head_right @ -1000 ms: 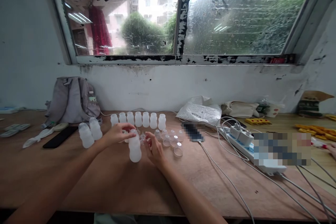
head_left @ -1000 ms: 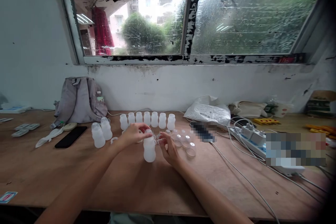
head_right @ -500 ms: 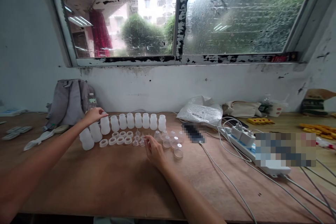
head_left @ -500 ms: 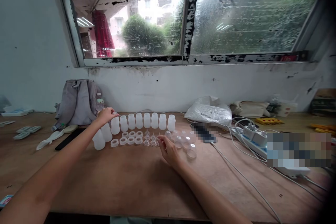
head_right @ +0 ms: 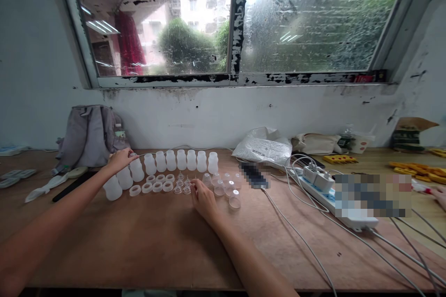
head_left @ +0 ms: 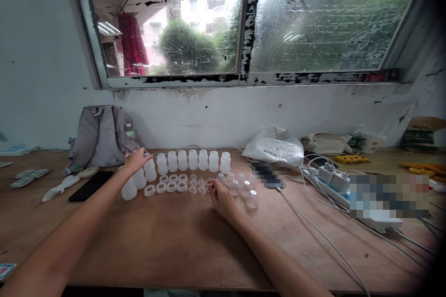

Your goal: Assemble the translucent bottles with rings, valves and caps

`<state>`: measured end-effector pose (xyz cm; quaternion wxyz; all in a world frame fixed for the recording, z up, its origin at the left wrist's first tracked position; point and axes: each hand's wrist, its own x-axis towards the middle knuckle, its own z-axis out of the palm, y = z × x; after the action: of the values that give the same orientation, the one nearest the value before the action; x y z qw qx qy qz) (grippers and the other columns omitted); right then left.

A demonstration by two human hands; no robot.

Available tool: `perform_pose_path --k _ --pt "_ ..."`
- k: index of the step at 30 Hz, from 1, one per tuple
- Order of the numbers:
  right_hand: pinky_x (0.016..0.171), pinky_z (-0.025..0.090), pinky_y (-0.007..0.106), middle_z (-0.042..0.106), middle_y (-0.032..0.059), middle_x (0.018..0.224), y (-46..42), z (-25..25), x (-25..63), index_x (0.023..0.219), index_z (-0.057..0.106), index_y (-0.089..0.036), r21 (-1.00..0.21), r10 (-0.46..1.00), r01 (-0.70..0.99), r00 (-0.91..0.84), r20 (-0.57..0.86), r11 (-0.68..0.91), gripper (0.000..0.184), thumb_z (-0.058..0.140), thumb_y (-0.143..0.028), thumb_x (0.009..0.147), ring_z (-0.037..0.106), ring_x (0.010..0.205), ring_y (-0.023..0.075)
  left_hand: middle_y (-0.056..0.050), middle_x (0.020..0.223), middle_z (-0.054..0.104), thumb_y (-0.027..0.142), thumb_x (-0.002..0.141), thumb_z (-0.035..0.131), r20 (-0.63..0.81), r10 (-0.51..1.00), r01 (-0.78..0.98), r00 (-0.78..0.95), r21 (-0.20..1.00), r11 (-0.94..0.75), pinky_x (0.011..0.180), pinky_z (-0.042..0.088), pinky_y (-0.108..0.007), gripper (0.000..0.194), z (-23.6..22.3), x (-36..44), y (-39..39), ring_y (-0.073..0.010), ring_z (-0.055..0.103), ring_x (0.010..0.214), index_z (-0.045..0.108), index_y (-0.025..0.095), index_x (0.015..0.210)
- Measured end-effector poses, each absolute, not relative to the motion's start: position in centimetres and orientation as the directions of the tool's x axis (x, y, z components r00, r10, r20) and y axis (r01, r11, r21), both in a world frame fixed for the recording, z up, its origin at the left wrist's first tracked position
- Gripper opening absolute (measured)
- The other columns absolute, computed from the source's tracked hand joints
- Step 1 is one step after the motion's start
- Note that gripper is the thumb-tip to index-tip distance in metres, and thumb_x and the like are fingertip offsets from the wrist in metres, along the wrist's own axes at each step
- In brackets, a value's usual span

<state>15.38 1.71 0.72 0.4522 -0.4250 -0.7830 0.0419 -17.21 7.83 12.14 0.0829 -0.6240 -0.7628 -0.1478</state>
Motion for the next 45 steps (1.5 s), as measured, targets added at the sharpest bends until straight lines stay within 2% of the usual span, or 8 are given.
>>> perform_pose_path --k 3,7,15,21,27,31,35,45 --pt "0.057 0.041 0.026 0.061 0.0055 0.084 2.0 0.6 15.5 0.094 0.049 -0.018 -0.439 0.748 0.700 -0.206 0.630 0.563 0.017 0.037 -0.021 0.083 0.056 0.062 0.0156 -0.015 0.100 0.060 0.052 0.075 0.043 0.340 0.917 0.977 -0.208 0.110 0.181 0.078 0.035 -0.041 0.047 12.1 -16.9 7.7 -0.0319 0.052 0.095 0.051 0.016 0.103" --pt "0.059 0.041 0.026 0.062 0.0060 0.086 2.5 0.0 15.5 0.091 0.050 -0.019 -0.444 0.811 0.763 -0.175 0.558 0.470 0.015 0.040 -0.018 0.079 0.058 0.068 0.0175 -0.016 0.111 0.052 0.043 0.080 0.039 0.512 0.856 0.998 -0.070 0.045 0.054 0.082 0.033 -0.042 0.044 12.0 -15.3 6.9 -0.0322 0.044 0.104 0.045 0.014 0.112" --pt "0.061 0.041 0.028 0.063 0.0110 0.088 3.4 -1.1 15.8 0.096 0.050 -0.016 -0.470 0.857 0.803 -0.094 0.506 0.366 0.019 0.046 -0.018 0.077 0.060 0.078 0.0226 -0.005 0.088 0.059 0.034 0.078 0.047 0.452 0.847 0.949 0.280 0.001 -0.315 0.077 0.037 -0.031 0.018 6.3 -8.9 4.0 -0.0213 0.050 0.090 0.058 0.020 0.080" --pt "0.060 0.041 0.026 0.063 0.0096 0.086 3.9 -1.5 15.8 0.083 0.055 -0.018 -0.408 0.868 0.848 -0.116 0.482 0.339 0.009 0.048 -0.022 0.078 0.060 0.078 0.0206 -0.009 0.101 0.056 0.033 0.078 0.048 0.479 0.836 0.938 0.270 0.065 -0.340 0.083 0.036 -0.037 0.020 1.1 -6.4 3.1 -0.0236 0.048 0.098 0.056 0.018 0.088" --pt "0.055 0.041 0.026 0.061 0.0054 0.072 3.7 -0.7 15.8 0.076 0.056 -0.020 -0.431 0.833 0.812 -0.117 0.540 0.393 0.004 0.052 -0.020 0.076 0.058 0.064 0.0179 -0.007 0.103 0.054 0.031 0.079 0.046 0.572 0.788 0.892 0.228 0.201 -0.404 0.085 0.037 -0.038 0.015 0.0 -6.3 3.5 -0.0236 0.046 0.101 0.056 0.020 0.080" --pt "0.059 0.043 0.026 0.058 0.0037 0.079 2.1 0.4 15.2 0.084 0.057 -0.021 -0.415 0.778 0.694 -0.344 0.526 0.588 0.010 0.052 -0.022 0.076 0.056 0.066 0.0160 -0.005 0.094 0.056 0.032 0.080 0.046 0.625 0.750 0.792 0.219 0.334 -0.511 0.083 0.040 -0.037 0.014 0.9 -5.6 2.5 -0.0213 0.050 0.094 0.051 0.021 0.085" --pt "0.072 0.043 0.028 0.056 0.0040 0.090 1.1 0.8 14.6 0.087 0.059 -0.023 -0.390 0.670 0.549 -0.536 0.514 0.739 0.018 0.053 -0.015 0.072 0.054 0.084 0.0180 -0.006 0.095 0.056 0.036 0.080 0.046 0.610 0.745 0.695 0.269 0.412 -0.589 0.082 0.041 -0.037 0.022 1.4 -4.7 1.1 -0.0211 0.052 0.092 0.047 0.022 0.097" --pt "0.063 0.044 0.027 0.056 0.0044 0.079 3.4 -1.3 15.2 0.082 0.057 -0.019 -0.513 0.769 0.606 -0.290 0.569 0.608 0.020 0.042 -0.007 0.075 0.054 0.071 0.0160 -0.005 0.094 0.056 0.040 0.071 0.058 0.483 0.744 0.638 0.462 0.402 -0.657 0.082 0.040 -0.036 0.041 1.3 -3.6 0.2 -0.0218 0.051 0.090 0.047 0.024 0.108"
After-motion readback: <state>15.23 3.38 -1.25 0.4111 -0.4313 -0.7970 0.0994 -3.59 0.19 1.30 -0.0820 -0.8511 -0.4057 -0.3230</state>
